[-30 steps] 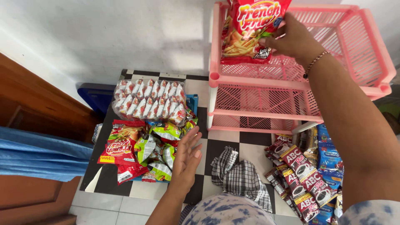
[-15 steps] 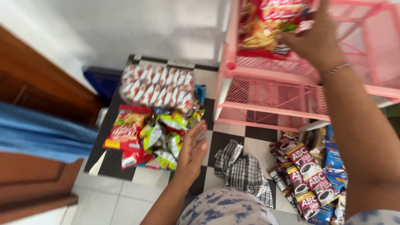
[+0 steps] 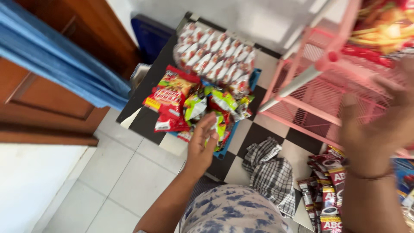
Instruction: The person wipes the surface of various snack packages with a cloth and places them into a pink plastic basket. The person handles multiple types of packaged snacks, including chips and crackers, one at a time.
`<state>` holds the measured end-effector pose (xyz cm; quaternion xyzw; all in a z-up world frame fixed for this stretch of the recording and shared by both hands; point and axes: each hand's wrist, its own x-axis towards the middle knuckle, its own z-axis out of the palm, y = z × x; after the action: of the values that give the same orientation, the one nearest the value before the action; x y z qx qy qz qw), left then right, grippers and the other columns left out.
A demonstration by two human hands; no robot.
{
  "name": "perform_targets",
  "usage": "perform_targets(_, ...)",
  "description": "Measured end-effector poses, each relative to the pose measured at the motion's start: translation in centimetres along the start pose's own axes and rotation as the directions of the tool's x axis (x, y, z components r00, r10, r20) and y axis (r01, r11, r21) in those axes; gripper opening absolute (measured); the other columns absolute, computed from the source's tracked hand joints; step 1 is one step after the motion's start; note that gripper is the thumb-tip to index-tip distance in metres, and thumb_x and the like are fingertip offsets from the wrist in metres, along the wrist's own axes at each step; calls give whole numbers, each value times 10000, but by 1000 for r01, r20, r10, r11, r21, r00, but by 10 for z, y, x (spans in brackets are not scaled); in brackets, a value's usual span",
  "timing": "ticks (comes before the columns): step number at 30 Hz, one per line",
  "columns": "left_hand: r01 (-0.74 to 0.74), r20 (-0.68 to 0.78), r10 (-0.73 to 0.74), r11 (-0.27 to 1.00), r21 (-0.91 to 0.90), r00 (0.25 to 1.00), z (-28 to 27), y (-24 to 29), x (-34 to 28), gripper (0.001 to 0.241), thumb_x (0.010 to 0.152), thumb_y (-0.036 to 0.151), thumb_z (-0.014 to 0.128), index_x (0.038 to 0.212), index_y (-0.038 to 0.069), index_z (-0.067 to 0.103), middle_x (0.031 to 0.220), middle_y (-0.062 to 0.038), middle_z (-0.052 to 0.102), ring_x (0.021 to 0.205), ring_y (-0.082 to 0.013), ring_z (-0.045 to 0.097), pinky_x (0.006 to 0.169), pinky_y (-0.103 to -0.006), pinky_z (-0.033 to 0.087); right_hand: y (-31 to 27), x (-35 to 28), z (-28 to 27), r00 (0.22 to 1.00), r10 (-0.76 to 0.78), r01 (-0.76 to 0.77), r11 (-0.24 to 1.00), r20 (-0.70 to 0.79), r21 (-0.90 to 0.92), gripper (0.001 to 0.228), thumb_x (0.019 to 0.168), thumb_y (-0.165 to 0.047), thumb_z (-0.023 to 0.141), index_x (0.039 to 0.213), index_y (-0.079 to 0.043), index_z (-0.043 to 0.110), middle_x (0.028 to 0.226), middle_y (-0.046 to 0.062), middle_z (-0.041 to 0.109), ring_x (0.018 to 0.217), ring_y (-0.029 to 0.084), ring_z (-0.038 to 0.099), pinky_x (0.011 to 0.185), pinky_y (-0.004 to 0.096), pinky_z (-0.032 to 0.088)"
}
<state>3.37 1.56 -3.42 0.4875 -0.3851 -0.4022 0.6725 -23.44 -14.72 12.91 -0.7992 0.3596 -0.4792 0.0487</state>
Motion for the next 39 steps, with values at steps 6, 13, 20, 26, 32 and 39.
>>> perform_targets(6,-66,-286,96,991,113,953,-79,-16,19,468,1049,99,576,1499,42,461,1532,-139,519,1435,-234,498,1176,-367,412,-43,-27,114,951,-129,79,980,283,182,392,962,-87,797,1299,-38,604,1349,149,657,1310,335,620,1152,450,483)
perform_targets(13,136,-266,221,470,872,938,-170,-15,97,627,998,313,691,1510,64,427,1524,-297,452,1425,-459,442,1118,-537,364,-105,-65,226,826,-315,134,915,468,380,320,898,-118,780,1198,-64,684,1266,130,657,1193,331,623,1012,434,515)
perform_targets(20,320,-293,-138,536,781,946,-210,-27,130,864,799,338,865,1474,83,391,1383,-215,561,1201,-357,614,977,-432,495,-131,-78,270,778,-413,249,895,474,370,351,856,-103,761,1198,-56,694,1273,131,633,1245,331,607,1045,440,514)
perform_targets(26,139,-364,-9,933,332,931,-223,-27,124,513,897,56,802,1359,66,579,1331,-105,641,1174,-168,634,976,-301,545,-122,-56,269,853,-169,-48,917,493,396,361,918,-107,766,1264,-61,672,1324,148,608,1264,322,604,1035,404,530)
perform_targets(32,66,-13,-65,980,187,998,-232,41,107,620,846,-14,780,1412,69,539,1309,-94,561,1137,-151,626,913,-302,569,-103,-19,255,894,133,-352,799,428,487,601,939,-130,779,1464,-48,500,1372,127,533,1306,194,555,1063,341,544)
perform_targets(39,38,310,87,926,-376,947,-184,67,97,1020,850,138,853,1640,133,207,1461,-128,516,1341,-229,523,1118,-402,475,-65,-38,207,520,234,-854,145,822,499,489,909,-73,788,1358,-6,606,1211,85,715,1090,170,667,976,366,558)
